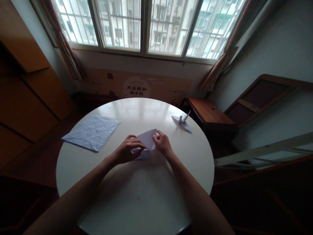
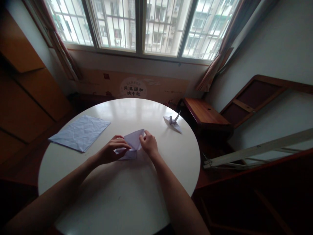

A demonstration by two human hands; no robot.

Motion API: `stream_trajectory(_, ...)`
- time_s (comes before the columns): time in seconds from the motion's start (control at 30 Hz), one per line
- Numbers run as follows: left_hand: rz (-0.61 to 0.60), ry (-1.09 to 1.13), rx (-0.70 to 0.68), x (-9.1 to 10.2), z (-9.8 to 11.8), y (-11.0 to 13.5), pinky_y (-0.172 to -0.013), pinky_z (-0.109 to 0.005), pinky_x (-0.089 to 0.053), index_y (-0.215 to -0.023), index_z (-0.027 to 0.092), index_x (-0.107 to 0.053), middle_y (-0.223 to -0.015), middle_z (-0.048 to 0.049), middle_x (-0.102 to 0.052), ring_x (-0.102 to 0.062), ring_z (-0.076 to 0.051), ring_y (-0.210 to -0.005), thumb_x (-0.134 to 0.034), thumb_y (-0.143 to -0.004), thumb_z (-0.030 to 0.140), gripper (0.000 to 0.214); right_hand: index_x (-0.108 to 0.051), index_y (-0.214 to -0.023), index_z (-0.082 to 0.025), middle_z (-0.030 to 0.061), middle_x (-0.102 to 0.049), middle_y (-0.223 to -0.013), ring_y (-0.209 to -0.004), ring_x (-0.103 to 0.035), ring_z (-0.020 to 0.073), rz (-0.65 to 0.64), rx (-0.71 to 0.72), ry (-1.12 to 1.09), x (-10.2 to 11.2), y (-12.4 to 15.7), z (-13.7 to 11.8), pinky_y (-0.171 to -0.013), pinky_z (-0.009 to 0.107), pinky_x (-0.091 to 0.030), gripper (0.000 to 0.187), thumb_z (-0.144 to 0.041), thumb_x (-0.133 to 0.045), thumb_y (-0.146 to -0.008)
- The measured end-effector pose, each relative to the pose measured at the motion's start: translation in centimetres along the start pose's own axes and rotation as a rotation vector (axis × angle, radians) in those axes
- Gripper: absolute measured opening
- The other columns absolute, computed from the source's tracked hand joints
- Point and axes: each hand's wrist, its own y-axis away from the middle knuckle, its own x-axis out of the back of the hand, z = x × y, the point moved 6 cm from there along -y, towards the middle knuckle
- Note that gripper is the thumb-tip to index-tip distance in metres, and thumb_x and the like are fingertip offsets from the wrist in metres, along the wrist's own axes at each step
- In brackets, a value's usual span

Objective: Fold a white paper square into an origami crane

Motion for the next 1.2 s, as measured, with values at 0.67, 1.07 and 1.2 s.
stream_trajectory(0.67, 0.094, -0.468, 0.178, 1.9, -3.1, 0.6, -0.096, -0.046, -0.033, -0.084, 0.023, -0.069, -0.088, -0.0012, -0.071, -0.057, -0.023, -0.094, -0.058, -0.08, 0.01, 0.018, -0.073, -0.08, -0.022, 0.0066, -0.054, -0.101, -0.098, -0.055, 0.0208, 0.018, 0.071, 0.094, -0.4, -0.6, 1.5, -0.093, 0.038, -0.044, 0.019, -0.01, -0.059, -0.074)
stream_trajectory(1.07, 0.053, -0.383, 0.083, 0.7, -0.4, 0.1, -0.11, -0.053, -0.013, -0.099, 0.029, -0.07, -0.093, 0.0002, -0.071, -0.057, -0.024, -0.105, -0.064, -0.082, 0.032, 0.018, -0.076, -0.088, -0.032, 0.0061, -0.048, -0.124, -0.119, -0.041, 0.0275, -0.166, 0.149, 0.206, -1.3, 0.6, -0.1, -0.102, 0.047, -0.031, 0.012, -0.033, -0.07, -0.078)
stream_trajectory(1.2, 0.036, -0.388, 0.076, 0.7, -0.8, 0.3, -0.11, -0.054, -0.011, -0.093, 0.029, -0.071, -0.093, 0.0001, -0.072, -0.058, -0.025, -0.105, -0.069, -0.079, 0.045, 0.022, -0.076, -0.089, -0.03, 0.0072, -0.044, -0.127, -0.122, -0.037, 0.0282, -0.196, 0.194, 0.181, -1.4, 0.8, -0.4, -0.104, 0.048, -0.03, 0.018, -0.044, -0.071, -0.078)
